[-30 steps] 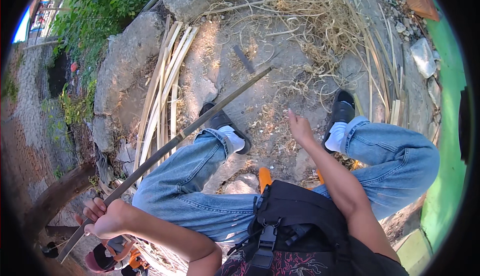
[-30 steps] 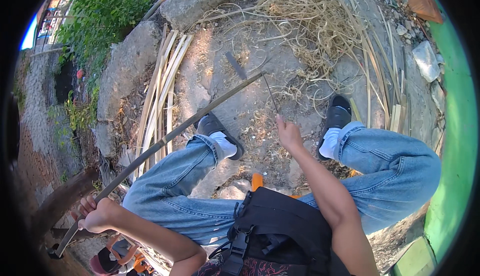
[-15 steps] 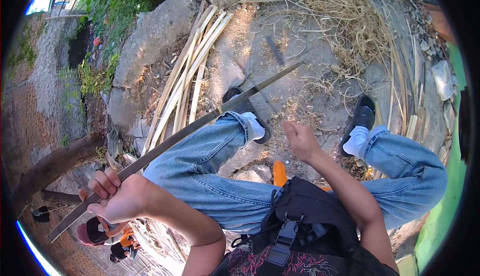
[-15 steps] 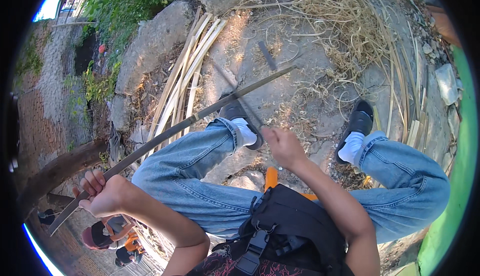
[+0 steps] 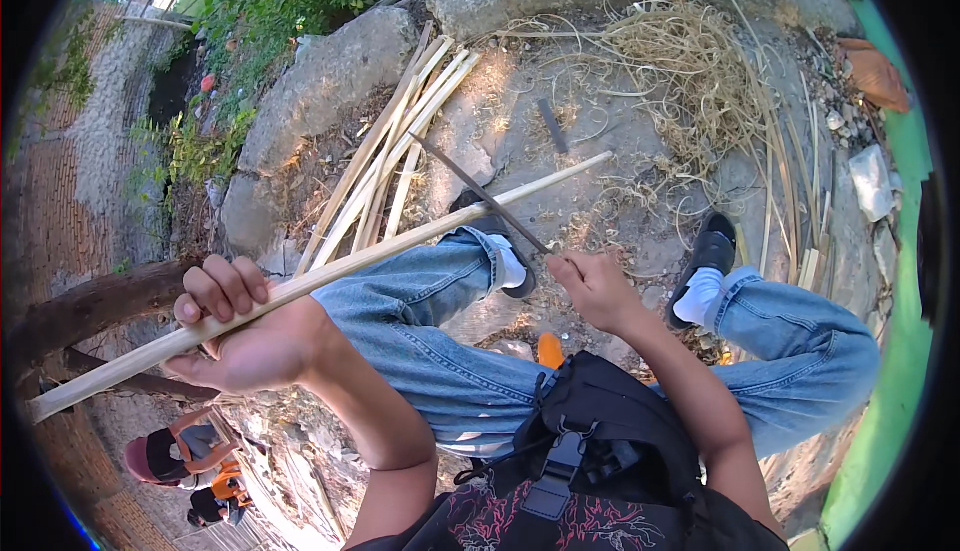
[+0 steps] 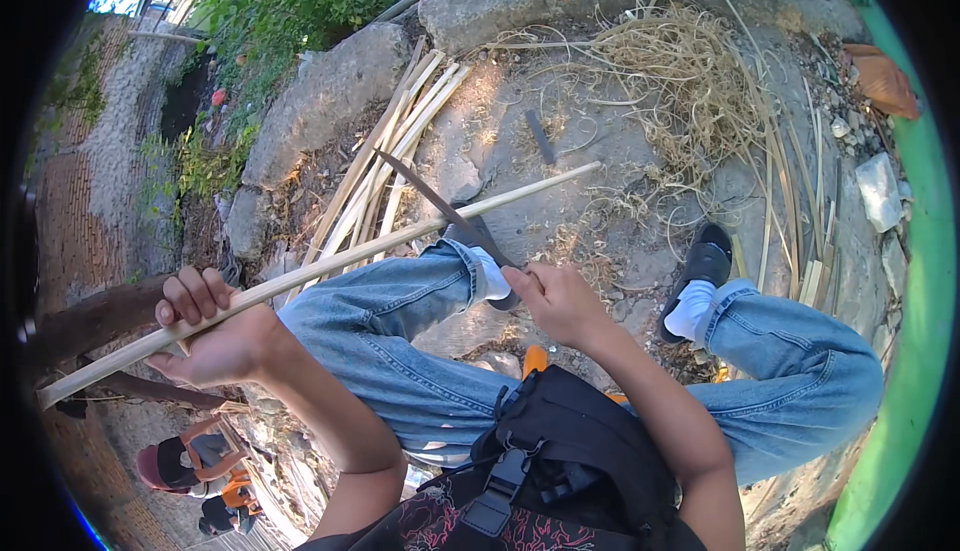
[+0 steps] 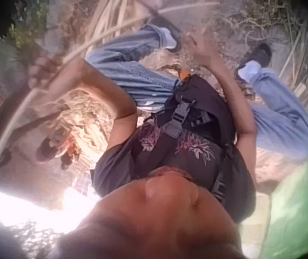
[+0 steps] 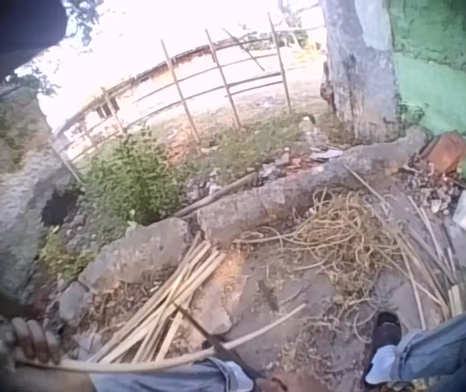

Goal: The person scrapes the outer surface of a long bamboo stalk with a machete to clean it and pulls off loose fibers by hand.

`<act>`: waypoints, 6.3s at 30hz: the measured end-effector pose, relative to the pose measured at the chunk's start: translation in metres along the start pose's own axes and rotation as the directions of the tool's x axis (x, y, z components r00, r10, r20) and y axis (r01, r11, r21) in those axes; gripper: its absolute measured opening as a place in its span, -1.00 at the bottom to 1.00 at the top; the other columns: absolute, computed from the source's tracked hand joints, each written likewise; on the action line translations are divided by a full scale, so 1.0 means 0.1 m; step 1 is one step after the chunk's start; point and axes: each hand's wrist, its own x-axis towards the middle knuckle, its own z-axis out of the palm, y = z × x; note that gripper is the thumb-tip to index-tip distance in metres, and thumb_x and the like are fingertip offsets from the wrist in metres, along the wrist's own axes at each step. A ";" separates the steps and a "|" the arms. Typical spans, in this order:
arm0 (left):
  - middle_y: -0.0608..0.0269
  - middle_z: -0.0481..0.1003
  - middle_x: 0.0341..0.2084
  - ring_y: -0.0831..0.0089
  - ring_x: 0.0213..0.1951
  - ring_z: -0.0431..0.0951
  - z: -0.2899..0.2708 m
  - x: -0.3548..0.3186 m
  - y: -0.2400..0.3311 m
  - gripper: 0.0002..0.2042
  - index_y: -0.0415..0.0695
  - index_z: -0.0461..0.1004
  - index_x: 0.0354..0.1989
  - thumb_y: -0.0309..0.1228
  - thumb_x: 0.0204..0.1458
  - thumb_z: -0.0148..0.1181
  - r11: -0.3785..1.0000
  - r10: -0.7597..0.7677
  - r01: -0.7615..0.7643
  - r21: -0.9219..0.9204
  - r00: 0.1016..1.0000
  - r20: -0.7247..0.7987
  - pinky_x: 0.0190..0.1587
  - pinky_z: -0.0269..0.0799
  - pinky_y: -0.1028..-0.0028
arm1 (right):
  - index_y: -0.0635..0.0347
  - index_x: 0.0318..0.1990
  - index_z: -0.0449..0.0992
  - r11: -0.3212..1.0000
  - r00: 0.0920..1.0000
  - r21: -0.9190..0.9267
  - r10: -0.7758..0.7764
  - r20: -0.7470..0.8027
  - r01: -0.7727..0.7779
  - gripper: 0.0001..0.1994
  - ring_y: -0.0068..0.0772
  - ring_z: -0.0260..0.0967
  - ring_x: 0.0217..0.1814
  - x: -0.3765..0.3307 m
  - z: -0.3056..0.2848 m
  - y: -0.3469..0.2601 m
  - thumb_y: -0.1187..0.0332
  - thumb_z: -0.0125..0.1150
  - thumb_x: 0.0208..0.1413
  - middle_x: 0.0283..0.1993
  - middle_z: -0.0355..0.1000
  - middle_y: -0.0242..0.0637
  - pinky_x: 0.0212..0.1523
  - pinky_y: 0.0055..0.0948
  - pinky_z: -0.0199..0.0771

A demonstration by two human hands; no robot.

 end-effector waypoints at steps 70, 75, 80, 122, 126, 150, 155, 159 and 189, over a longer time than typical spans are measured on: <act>0.42 -0.11 -0.77 0.61 -0.70 -0.16 0.51 -0.52 0.18 -0.39 0.03 -0.03 -0.69 0.34 0.06 -0.46 0.999 0.014 -0.018 0.036 0.994 0.110 -0.66 -0.30 0.57 | 0.32 -0.54 0.37 0.988 0.984 0.073 0.147 -0.100 -0.140 -0.52 -0.38 0.15 -0.74 -0.29 -0.07 -0.04 0.06 -0.10 0.24 -0.78 0.18 -0.14 -0.63 -0.32 0.16; 0.43 -0.12 -0.76 0.62 -0.70 -0.16 0.49 -0.56 0.26 -0.38 0.03 -0.04 -0.68 0.36 0.02 -0.44 0.988 -0.005 0.054 -0.145 0.947 0.321 -0.65 -0.29 0.57 | 0.34 -0.56 0.37 0.981 0.996 0.167 -0.092 -0.016 0.093 -0.46 -0.30 0.21 -0.72 -0.58 -0.13 -0.88 0.00 -0.14 0.24 -0.77 0.20 -0.12 -0.61 -0.28 0.21; 0.45 -0.12 -0.76 0.62 -0.68 -0.17 0.46 -0.56 0.25 -0.39 0.03 -0.04 -0.67 0.37 0.01 -0.41 0.984 -0.012 0.080 -0.157 0.918 0.396 -0.65 -0.30 0.57 | 0.33 -0.59 0.37 0.981 0.994 0.185 0.070 -0.090 -0.052 -0.41 -0.28 0.24 -0.71 -0.38 -0.07 -0.31 -0.07 -0.14 0.22 -0.77 0.21 -0.11 -0.59 -0.26 0.23; 0.43 -0.08 -0.75 0.59 -0.70 -0.13 0.48 -0.44 0.14 -0.46 0.01 0.06 -0.66 0.21 0.15 -0.35 0.983 0.078 -0.083 0.163 0.996 0.040 -0.65 -0.24 0.56 | 0.36 -0.58 0.38 0.991 0.994 0.136 0.003 -0.111 0.012 -0.41 -0.25 0.19 -0.67 -0.34 0.09 -0.19 -0.05 -0.15 0.22 -0.75 0.21 -0.09 -0.56 -0.25 0.22; 0.43 -0.10 -0.75 0.60 -0.71 -0.15 0.53 -0.41 0.06 -0.47 0.01 0.05 -0.64 0.20 0.15 -0.35 0.973 0.106 -0.105 0.207 0.994 0.006 -0.66 -0.27 0.56 | 0.35 -0.55 0.43 0.983 0.988 0.119 0.144 -0.051 -0.137 -0.37 -0.16 0.34 -0.63 -0.13 -0.10 0.04 -0.12 -0.19 0.21 -0.72 0.30 -0.05 -0.52 -0.22 0.30; 0.43 -0.13 -0.78 0.61 -0.73 -0.19 0.48 -0.26 0.00 -0.43 0.02 -0.03 -0.66 0.28 0.10 -0.41 0.966 0.100 -0.093 0.239 0.995 -0.017 -0.67 -0.30 0.56 | 0.33 -0.63 0.37 0.994 0.988 0.085 0.075 -0.135 -0.064 -0.35 -0.20 0.21 -0.69 0.04 0.07 0.37 -0.14 -0.22 0.21 -0.76 0.25 -0.10 -0.55 -0.21 0.21; 0.43 -0.13 -0.78 0.61 -0.72 -0.18 0.43 -0.22 -0.07 -0.42 0.01 -0.02 -0.65 0.30 0.08 -0.39 0.978 0.079 -0.080 0.193 0.997 0.014 -0.66 -0.31 0.55 | 0.34 -0.62 0.38 0.897 0.880 0.017 0.437 -0.184 -0.442 -0.35 -0.15 0.23 -0.67 0.20 -0.17 0.96 -0.15 -0.20 0.19 -0.73 0.28 -0.05 -0.52 -0.22 0.26; 0.43 -0.14 -0.79 0.59 -0.72 -0.19 0.43 -0.17 0.01 -0.41 0.03 -0.05 -0.68 0.32 0.06 -0.41 0.965 0.105 -0.108 0.238 0.994 0.025 -0.67 -0.32 0.53 | 0.35 -0.62 0.38 0.996 0.974 0.090 0.014 -0.226 0.006 -0.35 -0.25 0.22 -0.65 0.16 0.14 0.48 -0.13 -0.21 0.21 -0.72 0.28 -0.10 -0.50 -0.26 0.23; 0.48 -0.10 -0.83 0.70 -0.79 -0.18 0.20 -0.12 -0.11 -0.35 0.01 0.03 -0.61 0.44 -0.07 -0.37 0.998 -0.068 0.070 0.003 0.954 0.293 -0.75 -0.31 0.62 | 0.36 -0.60 0.41 0.995 0.997 0.085 0.059 -0.056 -0.054 -0.35 0.02 0.34 -0.60 0.00 0.02 0.04 -0.12 -0.21 0.21 -0.68 0.31 0.04 -0.51 -0.18 0.27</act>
